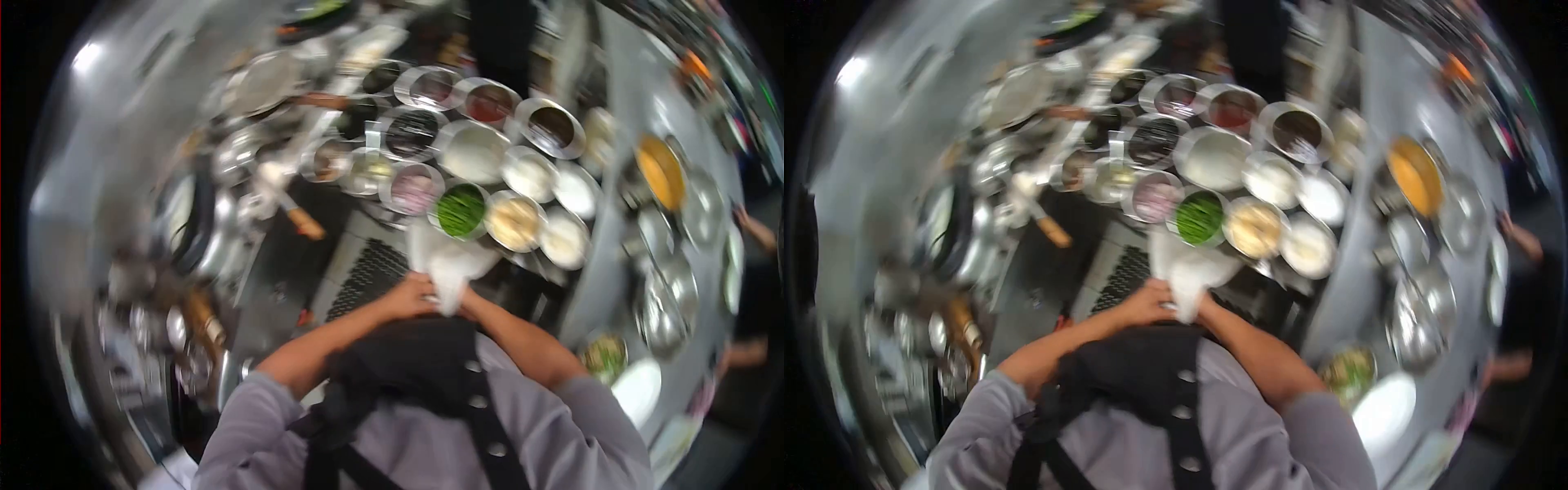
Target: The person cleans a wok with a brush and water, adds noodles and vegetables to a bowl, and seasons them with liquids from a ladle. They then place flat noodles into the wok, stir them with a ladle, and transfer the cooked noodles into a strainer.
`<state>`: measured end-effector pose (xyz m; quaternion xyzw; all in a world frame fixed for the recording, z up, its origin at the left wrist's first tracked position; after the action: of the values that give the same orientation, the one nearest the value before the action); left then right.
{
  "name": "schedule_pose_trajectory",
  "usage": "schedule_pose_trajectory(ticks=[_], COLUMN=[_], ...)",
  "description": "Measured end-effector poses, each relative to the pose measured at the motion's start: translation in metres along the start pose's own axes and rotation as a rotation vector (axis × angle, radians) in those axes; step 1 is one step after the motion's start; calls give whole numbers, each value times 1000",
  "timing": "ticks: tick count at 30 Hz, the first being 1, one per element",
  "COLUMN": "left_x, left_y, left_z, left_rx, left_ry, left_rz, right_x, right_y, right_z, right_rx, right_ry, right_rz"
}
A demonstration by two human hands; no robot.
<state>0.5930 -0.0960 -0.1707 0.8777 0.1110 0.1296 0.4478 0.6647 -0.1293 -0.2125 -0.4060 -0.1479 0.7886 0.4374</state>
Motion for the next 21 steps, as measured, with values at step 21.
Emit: schedule_pose_trajectory(ticks=[21], left_x=[-443], left_y=[-124], left_z=[138], left_rx=[-326], left_ry=[295], left_rz=[-1093], right_x=[-73], right_y=[79], right_z=[-147], right_rx=[-35], right_ry=[505], right_rz=[-103])
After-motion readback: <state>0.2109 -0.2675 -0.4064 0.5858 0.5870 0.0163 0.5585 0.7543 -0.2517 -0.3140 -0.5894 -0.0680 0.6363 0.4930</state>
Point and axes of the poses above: each hand's wrist, its own x-axis towards the middle knuckle, its own z-axis out of the palm, y = z × x, the point moved 8 cm from there along x, towards the middle knuckle, and after that the axes turned 1 degree about -y, right-handed, at the moved point
